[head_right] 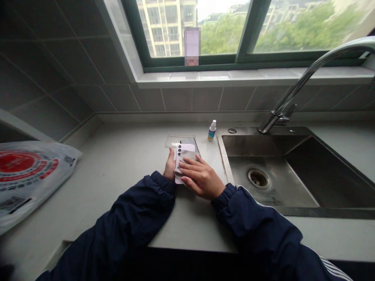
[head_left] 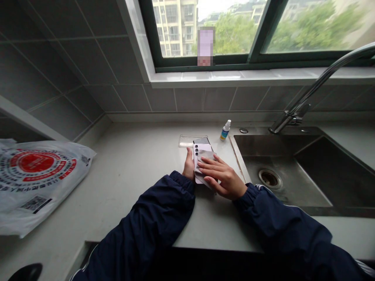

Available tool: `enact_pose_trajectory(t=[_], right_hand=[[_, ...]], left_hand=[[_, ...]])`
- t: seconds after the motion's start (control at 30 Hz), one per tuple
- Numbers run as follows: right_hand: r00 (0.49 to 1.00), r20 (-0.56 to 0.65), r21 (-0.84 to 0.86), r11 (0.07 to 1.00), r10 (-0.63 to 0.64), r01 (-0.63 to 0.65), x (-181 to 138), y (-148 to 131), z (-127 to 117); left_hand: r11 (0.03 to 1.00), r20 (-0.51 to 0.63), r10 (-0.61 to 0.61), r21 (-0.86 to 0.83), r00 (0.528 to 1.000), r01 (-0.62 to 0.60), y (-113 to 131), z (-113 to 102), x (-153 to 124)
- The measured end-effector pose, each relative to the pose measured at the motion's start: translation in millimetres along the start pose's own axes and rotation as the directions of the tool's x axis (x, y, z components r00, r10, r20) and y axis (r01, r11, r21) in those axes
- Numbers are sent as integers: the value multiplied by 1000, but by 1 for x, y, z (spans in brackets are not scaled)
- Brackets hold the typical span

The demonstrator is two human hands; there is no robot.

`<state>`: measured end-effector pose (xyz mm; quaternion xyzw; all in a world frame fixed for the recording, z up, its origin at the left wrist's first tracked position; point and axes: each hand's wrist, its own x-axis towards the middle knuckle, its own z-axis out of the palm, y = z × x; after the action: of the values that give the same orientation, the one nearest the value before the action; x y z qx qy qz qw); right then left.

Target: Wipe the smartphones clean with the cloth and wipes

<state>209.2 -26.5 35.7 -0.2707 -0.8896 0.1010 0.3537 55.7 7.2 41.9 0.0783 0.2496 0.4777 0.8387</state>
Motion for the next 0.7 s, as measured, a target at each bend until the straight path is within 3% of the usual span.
enact_pose_trajectory(t=[0.07, 0.27, 0.33, 0.5, 0.7], right_hand=[[1000, 6, -1, 1000, 7, -7, 0, 0, 1], [971, 6, -120, 965, 238, -235, 1, 9, 3], [981, 12, -101, 976, 195, -193, 2, 8, 2], [989, 101, 115, 988, -113, 101, 1, -3, -1], [996, 31, 146, 987, -79, 74, 2, -6, 1]], left_hand=[[1000, -5, -9, -5, 1000, 9, 0, 1, 0], [997, 12, 51, -66, 999, -50, -3, -1, 4], [998, 15, 42, -48, 999, -41, -3, -2, 4], [995, -42, -54, 76, 998, 57, 0, -9, 3], [991, -38, -48, 126, 998, 53, 2, -14, 6]])
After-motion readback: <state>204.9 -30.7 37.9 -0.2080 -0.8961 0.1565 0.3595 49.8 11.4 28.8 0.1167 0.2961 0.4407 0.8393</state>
